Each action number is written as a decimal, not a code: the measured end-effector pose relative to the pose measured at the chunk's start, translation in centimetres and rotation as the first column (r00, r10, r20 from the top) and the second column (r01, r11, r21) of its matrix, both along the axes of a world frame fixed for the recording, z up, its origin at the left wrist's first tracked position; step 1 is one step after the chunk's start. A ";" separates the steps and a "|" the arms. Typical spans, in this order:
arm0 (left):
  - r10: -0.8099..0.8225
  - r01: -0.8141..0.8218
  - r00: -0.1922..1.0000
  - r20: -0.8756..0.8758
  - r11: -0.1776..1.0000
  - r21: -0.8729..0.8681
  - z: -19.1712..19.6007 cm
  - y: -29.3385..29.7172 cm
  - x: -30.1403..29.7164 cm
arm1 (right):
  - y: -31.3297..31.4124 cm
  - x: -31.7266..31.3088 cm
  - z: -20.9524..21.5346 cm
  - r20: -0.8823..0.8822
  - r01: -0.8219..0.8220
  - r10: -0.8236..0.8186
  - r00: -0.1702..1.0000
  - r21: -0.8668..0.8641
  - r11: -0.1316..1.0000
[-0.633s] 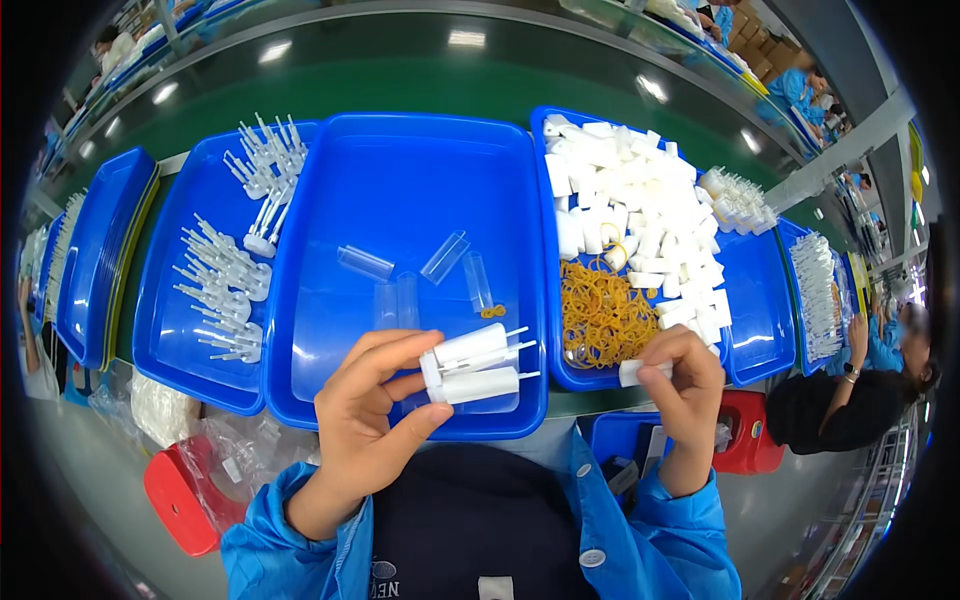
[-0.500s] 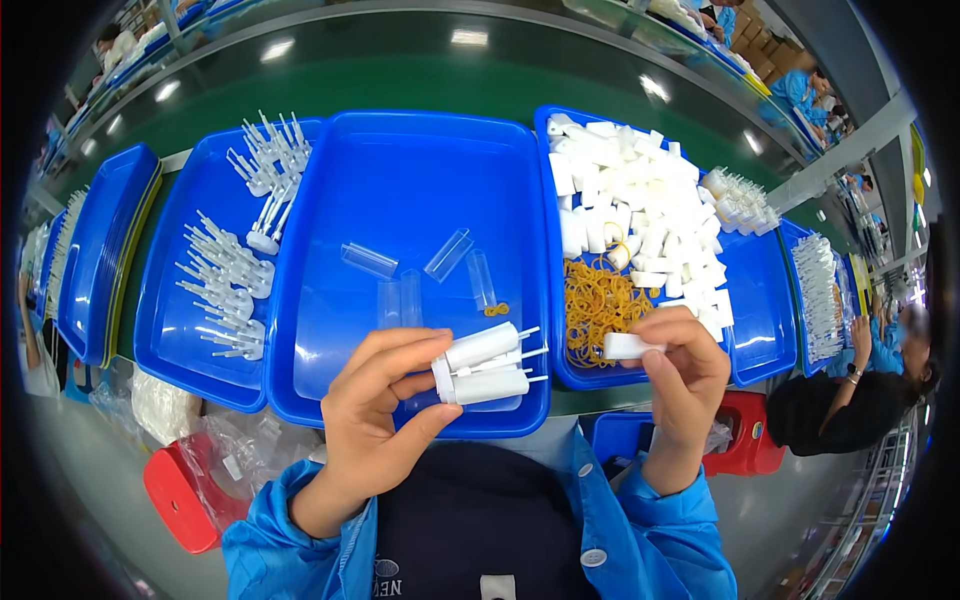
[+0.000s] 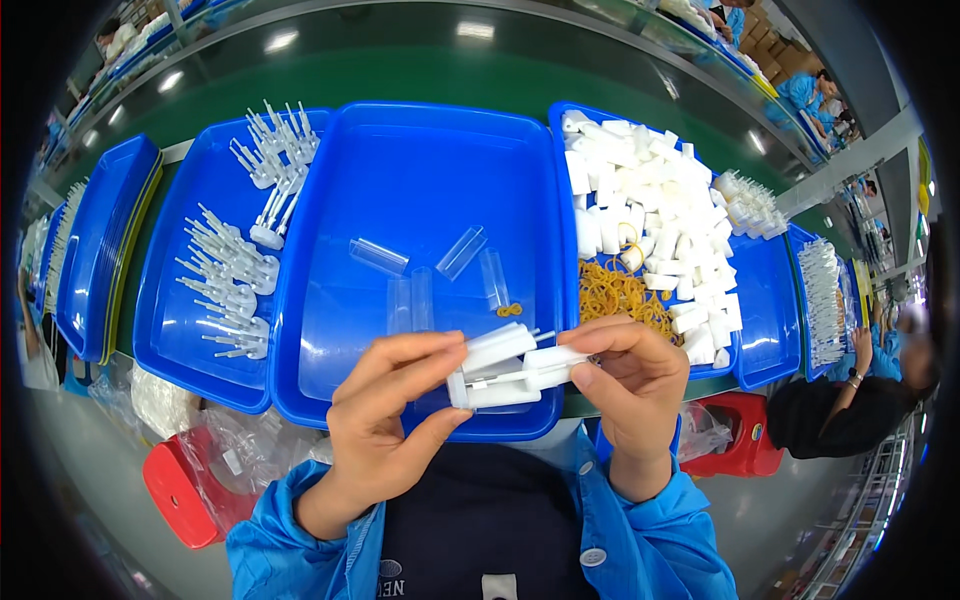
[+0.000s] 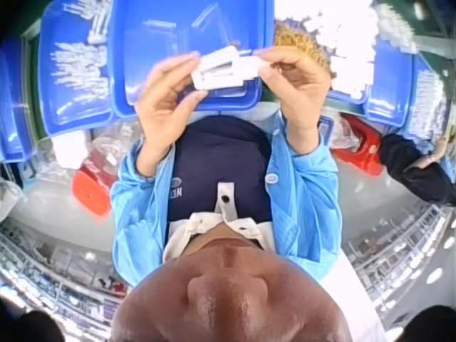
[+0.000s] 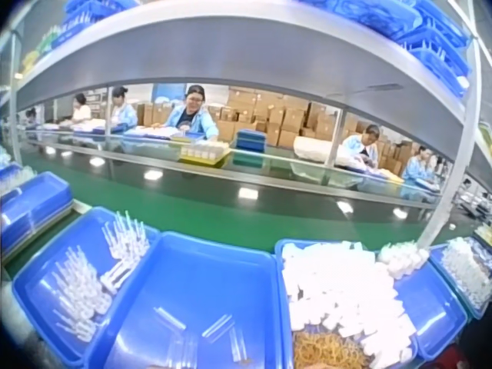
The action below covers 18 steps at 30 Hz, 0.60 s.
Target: The person assembles small white plastic components by inserting them into clear plastic tubes. They pick up a white piece, align it with a tube, and push it in. The person repeats this process multiple times, handling the parts by hand and placing the finished assemblies into a blue tray.
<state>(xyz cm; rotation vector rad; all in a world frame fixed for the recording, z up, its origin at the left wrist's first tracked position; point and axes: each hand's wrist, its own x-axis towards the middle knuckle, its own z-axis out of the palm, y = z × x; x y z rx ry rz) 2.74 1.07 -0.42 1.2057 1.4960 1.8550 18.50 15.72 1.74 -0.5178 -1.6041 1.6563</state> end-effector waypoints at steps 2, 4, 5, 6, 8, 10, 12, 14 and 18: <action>0.011 -0.012 0.998 -0.069 1.000 -0.018 0.0 0.0 -0.1 | 0.1 0.1 0.1 0.045 -0.023 0.020 0.999 0.074 0.997; 0.017 -0.021 0.994 -0.112 0.999 -0.038 0.1 0.1 0.0 | -0.3 -0.3 0.4 0.089 -0.035 0.020 0.996 0.173 0.984; 0.009 -0.014 0.992 -0.125 0.999 -0.042 0.2 0.1 0.0 | -0.5 -0.5 0.6 0.110 -0.042 0.018 0.994 0.221 0.974; 0.001 -0.008 0.990 -0.139 0.999 -0.045 0.3 0.1 0.0 | -0.7 -0.6 0.7 0.125 -0.045 0.009 0.992 0.283 0.958; -0.001 -0.006 0.989 -0.150 0.999 -0.045 0.3 0.1 0.0 | -0.9 -0.9 0.9 0.150 -0.053 -0.009 0.989 0.402 0.914; 0.007 -0.012 0.990 -0.144 0.999 -0.034 0.2 0.1 -0.1 | -1.4 -1.3 1.2 0.137 -0.025 -0.037 0.990 0.429 0.903; -0.003 0.000 0.996 -0.090 1.000 -0.031 0.3 0.0 0.0 | -1.7 -1.6 1.3 0.124 -0.019 -0.046 0.991 0.479 0.878; -0.011 0.010 0.998 -0.056 1.000 -0.021 0.2 0.0 0.0 | -1.8 -1.8 1.2 0.116 -0.031 -0.041 0.992 0.554 0.832; -0.025 0.024 1.000 -0.018 1.000 -0.012 0.2 -0.1 -0.2 | -0.8 -1.7 0.4 0.075 -0.116 0.088 0.993 0.584 0.804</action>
